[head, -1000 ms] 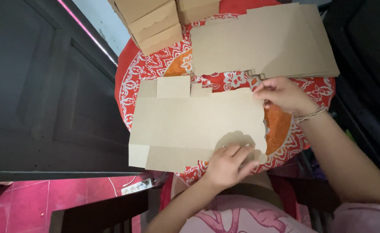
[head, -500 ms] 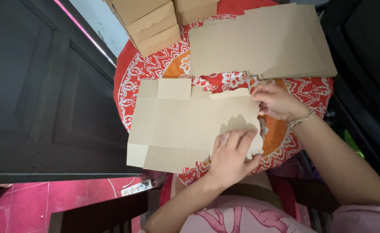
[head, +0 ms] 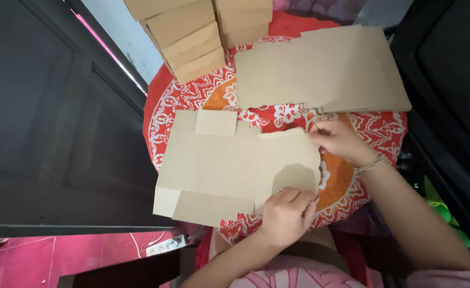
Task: Folding pre-cut cardboard sheets along scored lines to create packaging components.
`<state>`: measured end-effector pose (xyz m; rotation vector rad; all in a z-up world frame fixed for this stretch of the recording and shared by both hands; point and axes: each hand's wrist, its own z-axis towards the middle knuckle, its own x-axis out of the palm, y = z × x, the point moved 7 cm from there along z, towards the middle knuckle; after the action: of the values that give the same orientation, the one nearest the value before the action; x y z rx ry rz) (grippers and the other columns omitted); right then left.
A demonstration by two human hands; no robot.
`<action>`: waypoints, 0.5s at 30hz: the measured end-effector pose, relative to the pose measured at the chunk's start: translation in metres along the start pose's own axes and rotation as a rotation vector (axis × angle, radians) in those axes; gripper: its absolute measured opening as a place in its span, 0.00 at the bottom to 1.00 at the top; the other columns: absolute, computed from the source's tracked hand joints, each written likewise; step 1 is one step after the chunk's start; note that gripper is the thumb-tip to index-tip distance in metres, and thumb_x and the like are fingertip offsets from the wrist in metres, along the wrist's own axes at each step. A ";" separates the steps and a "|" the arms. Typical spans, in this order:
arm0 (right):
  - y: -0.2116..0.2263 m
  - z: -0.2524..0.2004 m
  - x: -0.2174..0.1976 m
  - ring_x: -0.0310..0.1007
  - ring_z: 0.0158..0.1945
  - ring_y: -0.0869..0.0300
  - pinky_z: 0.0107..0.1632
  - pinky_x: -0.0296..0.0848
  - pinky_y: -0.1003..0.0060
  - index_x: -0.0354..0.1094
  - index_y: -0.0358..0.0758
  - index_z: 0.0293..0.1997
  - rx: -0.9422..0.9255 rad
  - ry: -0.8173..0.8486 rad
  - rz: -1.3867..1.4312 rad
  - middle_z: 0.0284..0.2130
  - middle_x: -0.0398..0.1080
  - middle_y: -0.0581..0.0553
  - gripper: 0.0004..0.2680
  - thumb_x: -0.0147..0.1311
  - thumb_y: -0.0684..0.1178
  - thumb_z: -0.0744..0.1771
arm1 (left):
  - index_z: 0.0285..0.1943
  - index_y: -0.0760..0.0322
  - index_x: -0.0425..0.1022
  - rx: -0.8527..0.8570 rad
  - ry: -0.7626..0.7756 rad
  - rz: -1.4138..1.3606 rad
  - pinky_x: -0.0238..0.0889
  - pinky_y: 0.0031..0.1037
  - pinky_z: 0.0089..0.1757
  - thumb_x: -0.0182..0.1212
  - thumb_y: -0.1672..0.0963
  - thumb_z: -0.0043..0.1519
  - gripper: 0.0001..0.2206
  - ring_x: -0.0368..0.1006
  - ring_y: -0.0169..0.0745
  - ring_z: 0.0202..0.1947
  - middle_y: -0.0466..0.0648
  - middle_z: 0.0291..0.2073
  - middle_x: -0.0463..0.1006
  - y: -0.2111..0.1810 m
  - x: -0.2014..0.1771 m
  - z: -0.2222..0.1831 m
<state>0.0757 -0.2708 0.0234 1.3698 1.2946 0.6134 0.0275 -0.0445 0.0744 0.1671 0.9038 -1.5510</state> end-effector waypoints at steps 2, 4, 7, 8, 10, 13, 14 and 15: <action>-0.003 0.004 -0.006 0.60 0.25 0.66 0.31 0.61 0.70 0.67 0.41 0.24 -0.092 -0.055 -0.140 0.19 0.64 0.53 0.10 0.57 0.45 0.68 | 0.34 0.61 0.76 -0.019 -0.009 -0.030 0.64 0.34 0.26 0.61 0.60 0.64 0.05 0.70 0.48 0.24 0.47 0.23 0.71 0.004 0.002 -0.001; -0.007 0.006 -0.009 0.57 0.24 0.68 0.31 0.57 0.69 0.67 0.43 0.22 -0.179 -0.109 -0.277 0.17 0.63 0.55 0.10 0.58 0.47 0.66 | 0.32 0.62 0.76 -0.040 -0.013 -0.062 0.63 0.33 0.25 0.61 0.61 0.64 0.06 0.71 0.47 0.23 0.47 0.22 0.72 0.007 0.005 -0.005; -0.007 0.006 -0.010 0.58 0.23 0.68 0.31 0.58 0.69 0.65 0.44 0.20 -0.237 -0.138 -0.367 0.16 0.63 0.56 0.11 0.60 0.47 0.65 | 0.33 0.63 0.76 -0.047 0.010 -0.066 0.62 0.33 0.25 0.58 0.61 0.65 0.07 0.70 0.46 0.22 0.47 0.21 0.72 0.009 0.009 -0.008; -0.006 0.005 -0.011 0.57 0.23 0.69 0.30 0.58 0.69 0.65 0.43 0.19 -0.247 -0.151 -0.326 0.16 0.63 0.56 0.11 0.60 0.46 0.65 | 0.35 0.62 0.77 -0.050 0.020 -0.071 0.64 0.34 0.25 0.57 0.61 0.64 0.06 0.72 0.46 0.23 0.47 0.22 0.73 0.010 0.011 -0.010; -0.004 0.004 -0.008 0.56 0.22 0.69 0.29 0.57 0.70 0.65 0.43 0.18 -0.260 -0.164 -0.287 0.15 0.62 0.56 0.11 0.60 0.44 0.64 | 0.36 0.61 0.78 -0.051 0.028 -0.074 0.65 0.34 0.26 0.57 0.62 0.63 0.05 0.73 0.46 0.24 0.47 0.24 0.74 0.009 0.011 -0.011; -0.006 0.004 -0.011 0.58 0.23 0.70 0.30 0.57 0.70 0.69 0.44 0.19 -0.189 -0.246 -0.260 0.15 0.65 0.57 0.08 0.59 0.44 0.63 | 0.42 0.62 0.75 -0.055 0.085 -0.018 0.66 0.39 0.30 0.59 0.60 0.56 0.07 0.72 0.51 0.29 0.49 0.31 0.73 0.008 0.018 -0.015; -0.010 0.005 -0.006 0.63 0.24 0.66 0.28 0.63 0.69 0.69 0.41 0.26 -0.137 -0.161 -0.156 0.19 0.67 0.52 0.07 0.57 0.44 0.66 | 0.54 0.61 0.72 -0.070 0.231 0.078 0.66 0.44 0.36 0.59 0.59 0.55 0.16 0.72 0.56 0.37 0.51 0.38 0.72 0.011 0.033 -0.021; -0.013 0.006 0.000 0.68 0.25 0.63 0.27 0.69 0.69 0.69 0.39 0.33 -0.086 -0.075 -0.052 0.23 0.70 0.48 0.05 0.56 0.43 0.68 | 0.66 0.60 0.69 -0.085 0.377 0.176 0.66 0.50 0.42 0.60 0.57 0.55 0.26 0.73 0.62 0.45 0.54 0.45 0.71 0.015 0.047 -0.028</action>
<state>0.0763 -0.2751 0.0094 1.2732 1.2260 0.5704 0.0198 -0.0627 0.0208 0.4775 1.2143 -1.3360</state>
